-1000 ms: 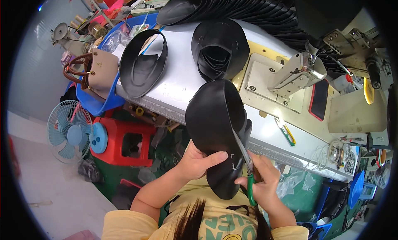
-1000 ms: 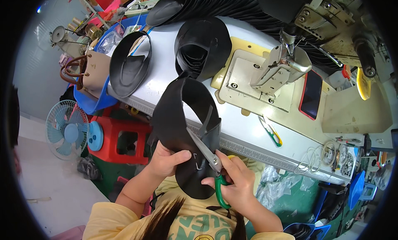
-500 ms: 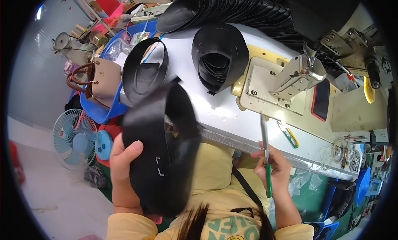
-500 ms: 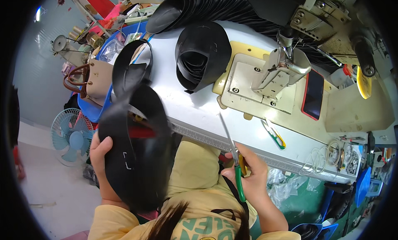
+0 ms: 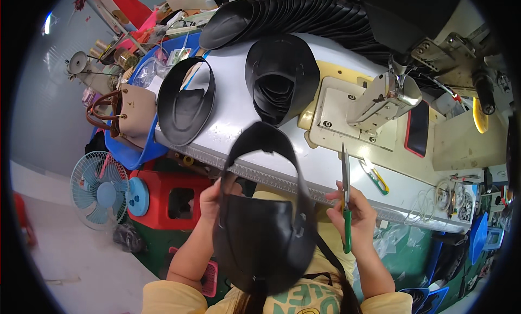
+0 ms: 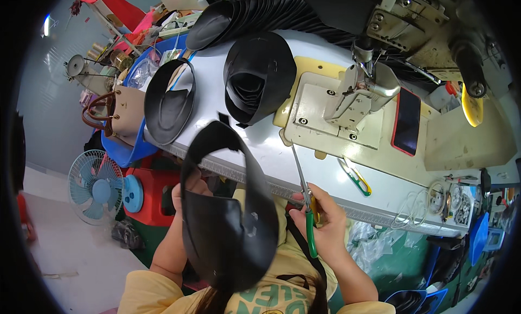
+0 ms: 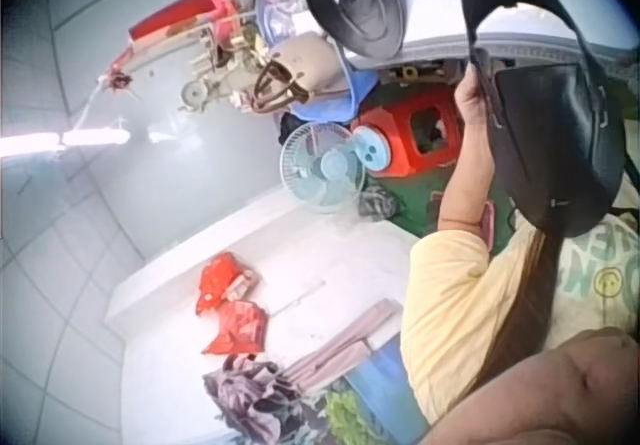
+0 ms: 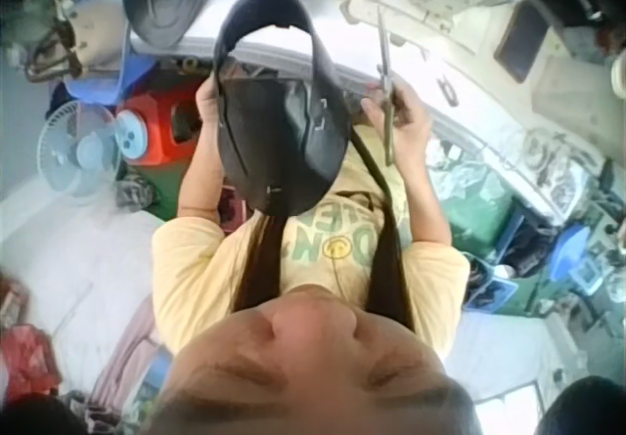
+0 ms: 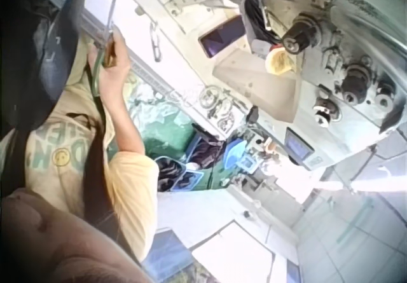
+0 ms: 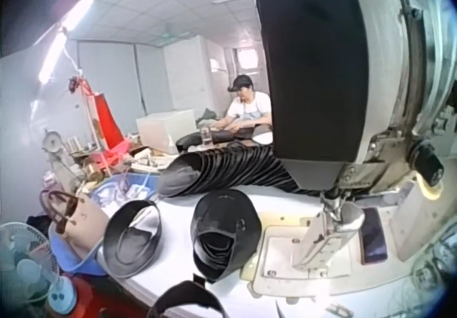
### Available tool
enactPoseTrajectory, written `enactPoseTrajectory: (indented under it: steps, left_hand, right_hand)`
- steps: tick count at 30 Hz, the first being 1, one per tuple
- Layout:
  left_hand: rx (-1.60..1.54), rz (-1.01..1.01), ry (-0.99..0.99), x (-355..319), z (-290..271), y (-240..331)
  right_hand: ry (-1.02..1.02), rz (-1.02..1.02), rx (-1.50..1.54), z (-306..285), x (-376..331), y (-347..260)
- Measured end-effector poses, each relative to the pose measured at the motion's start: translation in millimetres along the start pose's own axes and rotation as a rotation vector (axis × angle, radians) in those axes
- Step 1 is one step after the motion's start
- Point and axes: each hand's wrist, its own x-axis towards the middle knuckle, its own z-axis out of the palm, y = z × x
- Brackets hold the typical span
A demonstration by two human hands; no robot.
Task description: The person uses green-handled scissors to cut a black leather shoe upper along a marked line. They hold the shoe in their left hand and carefully maneuver the scissors with their right hand to follow the contour of the cut. The person rotates the shoe frequently to access different sections of the cut line.
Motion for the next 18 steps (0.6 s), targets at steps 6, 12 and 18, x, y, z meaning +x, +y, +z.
enactPoseTrajectory:
  steps: [6, 12, 18]
  left_hand:
    - [0.404, 0.287, 0.177, -18.4, 19.6, 53.6]
    - [1.541, 0.322, 0.571, 33.1, 99.4, 136.5]
    - [2.75, -0.028, 0.94, 139.7, -1.0, 176.0]
  right_hand:
    - [-0.037, 0.039, 0.057, -11.5, 1.4, 2.9]
    - [-0.032, 0.109, -0.016, -14.8, -1.1, 15.5]
    - [-0.123, 0.049, -0.088, -3.6, -4.4, 9.0]
